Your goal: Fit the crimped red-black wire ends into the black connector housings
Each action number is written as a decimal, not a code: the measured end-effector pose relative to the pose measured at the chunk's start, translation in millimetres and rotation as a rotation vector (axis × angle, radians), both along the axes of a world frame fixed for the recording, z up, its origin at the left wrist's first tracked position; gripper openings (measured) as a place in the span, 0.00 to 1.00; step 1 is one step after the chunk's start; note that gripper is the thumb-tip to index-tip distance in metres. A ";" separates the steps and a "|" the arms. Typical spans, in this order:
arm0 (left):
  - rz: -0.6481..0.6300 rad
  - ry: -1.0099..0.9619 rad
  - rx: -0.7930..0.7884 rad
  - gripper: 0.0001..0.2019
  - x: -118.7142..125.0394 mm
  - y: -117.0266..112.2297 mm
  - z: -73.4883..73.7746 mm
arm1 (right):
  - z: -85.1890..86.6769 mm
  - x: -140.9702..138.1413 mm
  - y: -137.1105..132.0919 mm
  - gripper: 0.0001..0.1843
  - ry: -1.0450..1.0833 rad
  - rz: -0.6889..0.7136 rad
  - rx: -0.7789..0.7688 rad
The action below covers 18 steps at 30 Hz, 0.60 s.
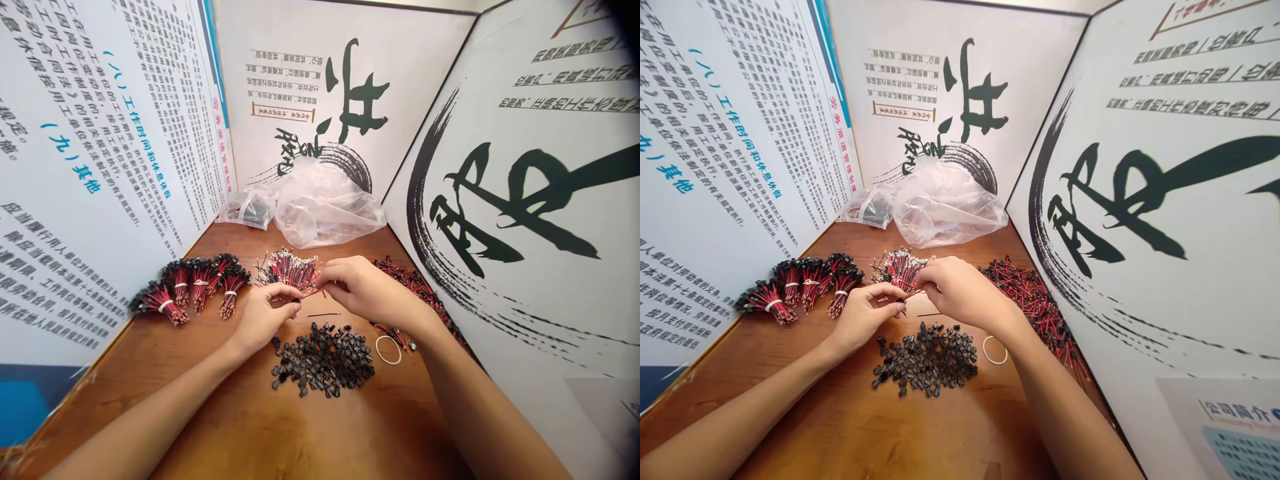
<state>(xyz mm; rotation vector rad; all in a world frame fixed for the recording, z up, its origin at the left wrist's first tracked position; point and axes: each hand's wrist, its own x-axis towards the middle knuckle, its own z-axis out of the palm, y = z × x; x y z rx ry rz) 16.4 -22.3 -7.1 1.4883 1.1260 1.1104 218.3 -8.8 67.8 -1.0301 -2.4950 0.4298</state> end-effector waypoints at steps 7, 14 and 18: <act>0.007 -0.073 -0.030 0.07 2.7 -2.6 1.0 | -11.3 -6.4 0.8 0.09 -0.127 -0.072 0.117; -0.005 -0.083 -0.039 0.05 2.9 -3.1 0.3 | -17.9 -13.6 4.1 0.10 -0.087 0.042 0.175; 0.014 -0.084 -0.036 0.05 2.3 -3.0 -2.0 | -21.5 -18.5 5.0 0.11 -0.048 0.070 0.177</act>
